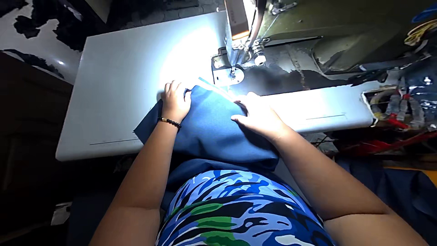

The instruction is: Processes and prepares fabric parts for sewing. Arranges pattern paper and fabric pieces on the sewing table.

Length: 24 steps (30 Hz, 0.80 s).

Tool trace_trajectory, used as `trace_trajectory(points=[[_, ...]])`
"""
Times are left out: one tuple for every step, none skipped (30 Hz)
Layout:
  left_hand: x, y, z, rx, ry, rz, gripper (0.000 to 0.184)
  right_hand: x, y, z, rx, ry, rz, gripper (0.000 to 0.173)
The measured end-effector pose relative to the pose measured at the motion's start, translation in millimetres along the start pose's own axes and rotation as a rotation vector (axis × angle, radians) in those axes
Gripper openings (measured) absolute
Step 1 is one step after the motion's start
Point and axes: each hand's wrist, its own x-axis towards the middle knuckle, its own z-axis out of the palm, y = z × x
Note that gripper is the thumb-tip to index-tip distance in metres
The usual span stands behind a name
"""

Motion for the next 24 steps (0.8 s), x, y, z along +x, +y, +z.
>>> trace_trajectory(points=[[0,0,0,-0.006,0.012,0.014,0.023,-2,0,4,0.022,0.034,0.000,0.048],[0,1,-1,-0.006,0.012,0.022,0.023,-5,1,8,0.044,0.078,-0.009,0.047],[0,2,-1,-0.003,0.007,0.026,0.025,-8,2,12,0.059,0.126,-0.027,0.045],[0,2,-2,0.001,-0.003,0.026,0.026,-10,4,15,0.073,0.164,-0.050,0.042],[0,3,-2,0.006,-0.017,0.019,0.028,-13,5,19,0.081,0.200,-0.080,0.038],[-1,4,-3,0.011,-0.025,0.017,0.030,-16,6,23,0.069,0.249,-0.124,0.033],[-1,4,-3,0.020,-0.027,0.017,0.031,-19,7,28,0.040,0.309,-0.182,0.029],[-2,5,-2,0.028,-0.019,0.025,0.032,-21,9,32,0.002,0.365,-0.237,0.026],[-3,6,-2,0.029,0.004,0.046,0.032,-24,10,35,-0.030,0.409,-0.287,0.023],[-4,6,-2,0.019,0.045,0.076,0.030,-25,10,37,-0.044,0.441,-0.329,0.021],[-5,7,-3,0.000,0.086,0.104,0.027,-25,10,38,-0.047,0.455,-0.359,0.021],[-7,7,-4,-0.032,0.120,0.124,0.025,-25,10,39,-0.055,0.464,-0.379,0.022],[-8,6,-5,-0.083,0.140,0.132,0.025,-25,10,38,-0.065,0.465,-0.386,0.023],[-8,4,-7,-0.154,0.146,0.127,0.027,-25,11,37,-0.082,0.461,-0.387,0.024],[-8,1,-7,-0.226,0.159,0.123,0.032,-24,12,35,-0.093,0.448,-0.391,0.024],[-7,-3,-9,-0.293,0.145,0.112,0.038,-24,13,32,-0.106,0.432,-0.391,0.024],[-7,-7,-13,-0.363,0.106,0.097,0.040,-26,14,27,-0.120,0.408,-0.388,0.023],[-7,-10,-23,-0.429,0.034,0.077,0.040,-28,15,23,-0.116,0.375,-0.387,0.021],[-7,-11,-37,-0.461,-0.057,0.054,0.040,-32,16,18,-0.109,0.333,-0.373,0.020],[-7,-10,-56,-0.455,-0.152,0.021,0.038,-38,16,12,-0.096,0.285,-0.351,0.019],[-8,-6,-77,-0.420,-0.231,-0.006,0.033,-44,16,8,-0.060,0.255,-0.348,0.017],[-10,-1,-99,-0.383,-0.300,-0.034,0.028,-51,17,4,-0.025,0.226,-0.344,0.016],[-12,3,-118,-0.353,-0.347,-0.043,0.021,-58,17,0,0.017,0.192,-0.335,0.016],[-14,5,-134,-0.333,-0.378,-0.034,0.015,-65,17,-3,0.063,0.161,-0.310,0.017]])
